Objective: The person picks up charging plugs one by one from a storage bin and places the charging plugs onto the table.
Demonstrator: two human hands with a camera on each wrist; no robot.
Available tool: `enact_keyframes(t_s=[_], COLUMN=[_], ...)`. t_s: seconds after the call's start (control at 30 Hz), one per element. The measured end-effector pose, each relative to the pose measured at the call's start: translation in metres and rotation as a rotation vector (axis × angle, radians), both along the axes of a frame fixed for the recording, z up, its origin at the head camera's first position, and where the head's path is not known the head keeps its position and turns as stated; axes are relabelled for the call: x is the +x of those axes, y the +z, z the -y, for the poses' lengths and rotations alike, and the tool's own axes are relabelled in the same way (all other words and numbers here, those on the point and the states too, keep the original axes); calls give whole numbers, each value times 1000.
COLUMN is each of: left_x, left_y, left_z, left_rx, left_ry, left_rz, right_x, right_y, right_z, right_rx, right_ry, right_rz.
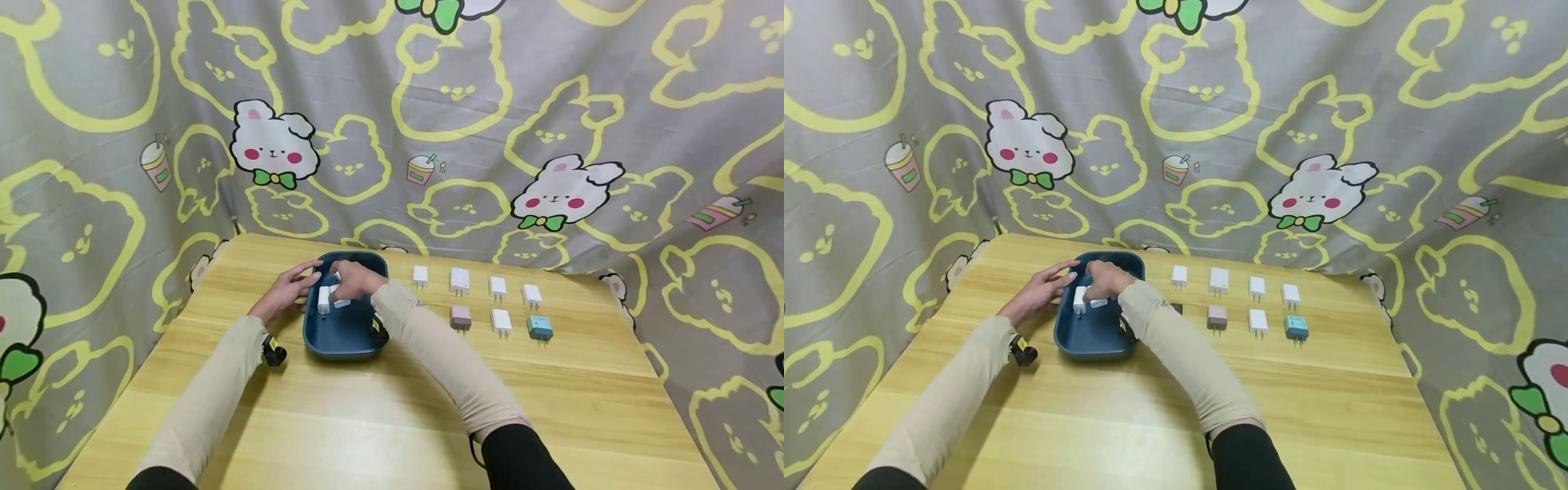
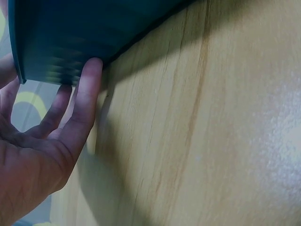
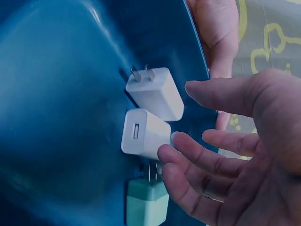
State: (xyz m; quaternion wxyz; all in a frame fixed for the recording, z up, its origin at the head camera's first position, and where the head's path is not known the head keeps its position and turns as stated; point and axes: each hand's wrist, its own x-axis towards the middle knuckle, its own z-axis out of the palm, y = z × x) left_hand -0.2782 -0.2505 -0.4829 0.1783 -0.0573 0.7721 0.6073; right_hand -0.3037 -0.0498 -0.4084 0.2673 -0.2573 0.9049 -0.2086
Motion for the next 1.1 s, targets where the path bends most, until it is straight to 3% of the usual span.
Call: enact_keyframes(t_s=[0.23,0.5,0.7,0.87,1.1], left_x=[1,2,6,11,11], left_y=[-1,-1,12,25,25], left_z=[2,1,-2,-5,-7], left_rx=[8,38,60,75,66], left_ry=[3,-7,-14,-12,-10], left_rz=[-26,-29,-7,4,5], right_x=[3,7,7,7,9], right_y=[-6,-13,-20,-22,-25], right_z=[8,12,18,19,19], right_rx=[0,-26,-15,-28,-6], right_ry=[-13,3,8,14,41], right_rz=[2,71,63,37,-104])
